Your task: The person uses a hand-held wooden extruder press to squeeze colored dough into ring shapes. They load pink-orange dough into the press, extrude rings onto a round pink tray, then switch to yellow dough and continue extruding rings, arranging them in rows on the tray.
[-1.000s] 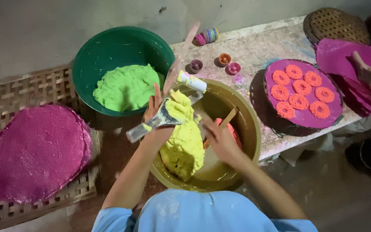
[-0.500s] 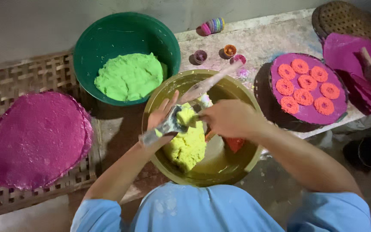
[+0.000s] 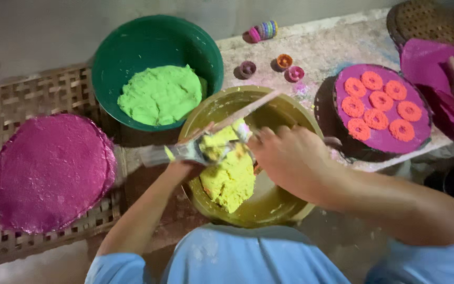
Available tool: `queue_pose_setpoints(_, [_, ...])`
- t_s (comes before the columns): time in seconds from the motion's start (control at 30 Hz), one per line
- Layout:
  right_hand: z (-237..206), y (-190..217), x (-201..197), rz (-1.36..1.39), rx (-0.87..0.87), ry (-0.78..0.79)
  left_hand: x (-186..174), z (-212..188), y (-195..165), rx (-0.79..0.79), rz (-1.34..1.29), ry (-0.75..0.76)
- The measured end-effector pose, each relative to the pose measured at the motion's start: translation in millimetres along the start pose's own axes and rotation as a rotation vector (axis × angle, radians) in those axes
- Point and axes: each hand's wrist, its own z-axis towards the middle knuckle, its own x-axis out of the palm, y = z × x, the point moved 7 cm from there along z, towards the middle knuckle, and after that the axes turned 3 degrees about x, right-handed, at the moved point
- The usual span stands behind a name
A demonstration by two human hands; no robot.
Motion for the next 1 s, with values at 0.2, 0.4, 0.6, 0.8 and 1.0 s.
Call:
queue_pose_setpoints(0.2, [24,14,3,-0.013,0.036,-0.223,6,-1,20,-0.092,-0.761,-0.256])
queue_pose_setpoints(0.4, [31,23,22,-0.013,-0.075,-0.209,-3,8,2,-0.108,-0.312,-0.119])
queue_pose_setpoints(0.6, [18,15,-8,0.104,-0.079,-0.109,-3,1,-24,0.190,-0.611,-0.092])
queue_pose_setpoints(0.8, [-14,-38,-5,0.125,0.103,0.054,-56,12,-38,0.210,-0.020,-0.300])
queue_pose_setpoints(1.0, [19,15,-12,0.019,-0.018,-0.138,-45,4,-74,0.135,0.180,-0.262])
